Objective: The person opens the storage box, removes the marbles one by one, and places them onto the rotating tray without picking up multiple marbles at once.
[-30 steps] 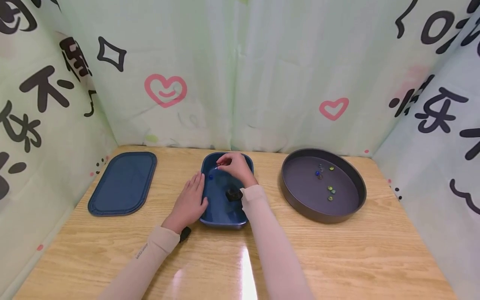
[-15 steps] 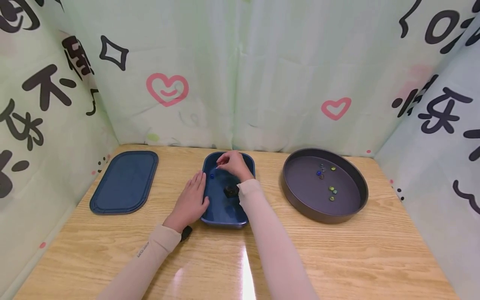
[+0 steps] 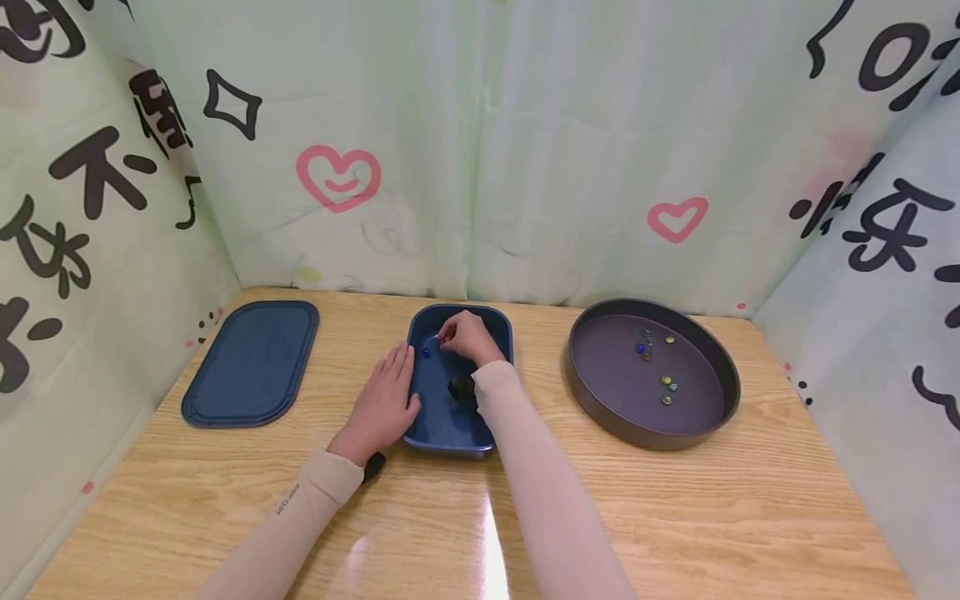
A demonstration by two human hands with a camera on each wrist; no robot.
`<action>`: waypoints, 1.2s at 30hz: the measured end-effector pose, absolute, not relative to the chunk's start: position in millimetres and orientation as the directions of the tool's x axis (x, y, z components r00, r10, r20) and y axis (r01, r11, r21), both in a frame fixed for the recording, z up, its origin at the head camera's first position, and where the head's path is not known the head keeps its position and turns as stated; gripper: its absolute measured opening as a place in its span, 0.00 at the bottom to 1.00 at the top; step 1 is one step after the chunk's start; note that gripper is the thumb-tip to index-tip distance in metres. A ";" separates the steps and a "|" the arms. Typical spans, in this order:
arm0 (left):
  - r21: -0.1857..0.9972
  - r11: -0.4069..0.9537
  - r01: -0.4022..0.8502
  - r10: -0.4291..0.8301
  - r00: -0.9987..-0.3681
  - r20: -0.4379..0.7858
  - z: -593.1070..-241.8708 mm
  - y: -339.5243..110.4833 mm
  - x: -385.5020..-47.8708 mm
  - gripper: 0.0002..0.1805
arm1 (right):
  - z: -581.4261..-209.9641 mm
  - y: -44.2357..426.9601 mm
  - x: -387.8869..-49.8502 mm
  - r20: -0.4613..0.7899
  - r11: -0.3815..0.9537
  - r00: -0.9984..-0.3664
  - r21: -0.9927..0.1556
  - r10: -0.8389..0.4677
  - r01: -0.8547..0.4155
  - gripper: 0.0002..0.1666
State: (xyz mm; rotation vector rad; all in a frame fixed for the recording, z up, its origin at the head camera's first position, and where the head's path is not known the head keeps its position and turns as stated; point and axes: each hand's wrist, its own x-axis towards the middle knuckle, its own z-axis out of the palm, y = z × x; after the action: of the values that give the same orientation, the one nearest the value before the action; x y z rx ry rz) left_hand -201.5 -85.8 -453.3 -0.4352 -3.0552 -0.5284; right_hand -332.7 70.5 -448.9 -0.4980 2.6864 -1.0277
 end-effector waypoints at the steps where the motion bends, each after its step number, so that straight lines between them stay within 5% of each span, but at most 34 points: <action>1: 0.330 0.904 0.272 0.269 -0.962 0.056 -453.3 -85.7 -201.3 0.38 | -448.8 70.2 -332.1 -0.092 0.705 -0.918 -0.671 -0.386 -0.229 0.07; 36: 0.337 0.906 0.256 0.255 -0.966 0.048 -454.5 -85.3 -201.8 0.38 | -454.0 70.3 -330.2 -0.107 0.745 -0.939 -0.641 -0.328 -0.187 0.07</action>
State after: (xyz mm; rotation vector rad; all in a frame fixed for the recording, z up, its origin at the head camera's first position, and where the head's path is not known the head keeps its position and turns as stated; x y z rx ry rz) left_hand -201.8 -85.3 -454.5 -0.4106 -3.0641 -0.5425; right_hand -330.2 70.3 -454.0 -0.4087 2.7321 -0.9693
